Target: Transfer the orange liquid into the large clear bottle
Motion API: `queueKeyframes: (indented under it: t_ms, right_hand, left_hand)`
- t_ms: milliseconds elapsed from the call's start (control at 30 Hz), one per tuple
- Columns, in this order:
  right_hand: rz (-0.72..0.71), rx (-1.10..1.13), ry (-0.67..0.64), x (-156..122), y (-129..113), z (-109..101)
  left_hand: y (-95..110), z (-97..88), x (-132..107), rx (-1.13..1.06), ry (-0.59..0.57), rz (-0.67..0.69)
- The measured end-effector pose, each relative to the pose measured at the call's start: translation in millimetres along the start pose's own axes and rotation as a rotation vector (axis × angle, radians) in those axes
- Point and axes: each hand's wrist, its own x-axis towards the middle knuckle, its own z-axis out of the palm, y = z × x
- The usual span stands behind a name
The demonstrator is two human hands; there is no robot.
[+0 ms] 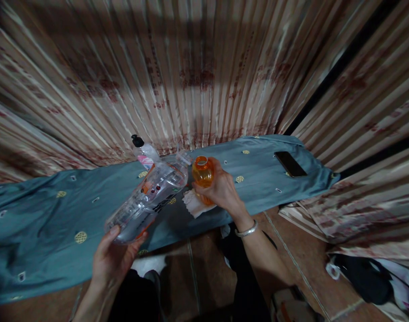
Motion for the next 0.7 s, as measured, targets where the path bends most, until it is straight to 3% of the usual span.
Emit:
queueKeyframes:
  t_ms: [100, 367, 500, 700]
  right_hand:
    - [-0.008, -0.005, 0.007, 0.4, -1.0, 0.6]
    - [0.012, 0.002, -0.015, 1.3, -4.6, -0.6]
    - [0.022, -0.016, -0.04, 2.3, -9.1, -0.9]
    - [0.021, -0.105, -0.092, 9.8, -19.2, -1.3]
  left_hand:
    - [0.7, -2.6, 0.3, 0.011, -0.021, 0.024]
    - [4.1, 13.7, -6.1, 0.037, 0.061, 0.086]
    - [5.2, 5.4, -4.3, 0.094, -0.001, 0.121]
    - [10.0, -3.6, -3.2, 0.091, 0.005, 0.194]
